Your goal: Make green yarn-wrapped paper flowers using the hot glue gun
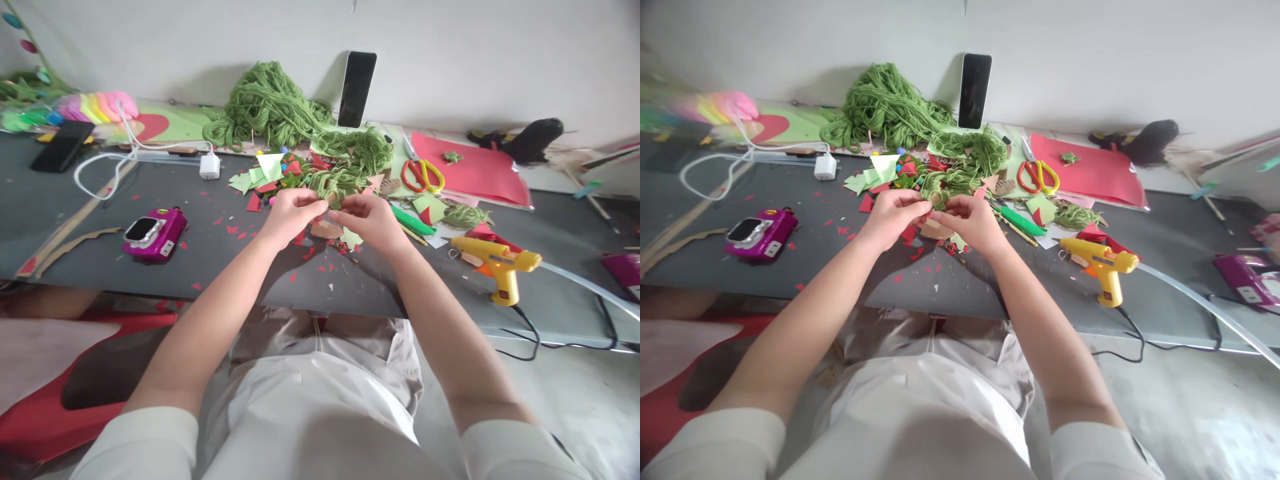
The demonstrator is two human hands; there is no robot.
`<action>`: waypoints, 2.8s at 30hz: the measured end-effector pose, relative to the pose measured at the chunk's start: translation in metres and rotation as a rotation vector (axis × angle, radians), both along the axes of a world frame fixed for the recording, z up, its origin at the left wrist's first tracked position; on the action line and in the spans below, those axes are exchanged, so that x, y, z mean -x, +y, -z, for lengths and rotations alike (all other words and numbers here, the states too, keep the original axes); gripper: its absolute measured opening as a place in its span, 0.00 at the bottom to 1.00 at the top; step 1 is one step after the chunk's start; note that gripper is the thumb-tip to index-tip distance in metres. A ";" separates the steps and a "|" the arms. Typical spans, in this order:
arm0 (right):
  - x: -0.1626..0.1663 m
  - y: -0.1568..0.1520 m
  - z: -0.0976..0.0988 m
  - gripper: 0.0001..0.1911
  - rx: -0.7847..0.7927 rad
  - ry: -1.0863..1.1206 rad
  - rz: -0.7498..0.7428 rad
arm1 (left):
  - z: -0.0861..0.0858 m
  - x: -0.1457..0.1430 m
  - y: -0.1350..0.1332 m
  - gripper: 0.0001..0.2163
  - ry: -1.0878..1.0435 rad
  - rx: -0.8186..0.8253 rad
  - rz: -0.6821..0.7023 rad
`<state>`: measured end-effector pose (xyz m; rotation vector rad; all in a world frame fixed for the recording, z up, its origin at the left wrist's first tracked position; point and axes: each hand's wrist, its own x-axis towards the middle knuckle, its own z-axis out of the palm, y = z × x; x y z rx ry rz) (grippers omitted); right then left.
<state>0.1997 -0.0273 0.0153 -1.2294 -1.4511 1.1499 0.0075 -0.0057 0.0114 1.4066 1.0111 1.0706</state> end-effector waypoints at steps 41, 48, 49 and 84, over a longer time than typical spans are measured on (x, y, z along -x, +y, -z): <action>-0.009 0.001 -0.004 0.07 -0.202 -0.102 0.104 | 0.002 -0.001 -0.001 0.09 -0.017 0.048 0.115; 0.000 0.000 -0.003 0.06 -0.153 0.021 0.132 | 0.000 -0.003 -0.004 0.11 -0.009 0.100 0.127; 0.001 0.000 -0.002 0.06 -0.152 0.029 0.129 | 0.000 -0.003 -0.004 0.11 0.003 0.090 0.117; 0.000 0.003 0.003 0.19 -0.133 0.094 0.059 | 0.002 0.000 0.000 0.10 0.052 -0.020 0.098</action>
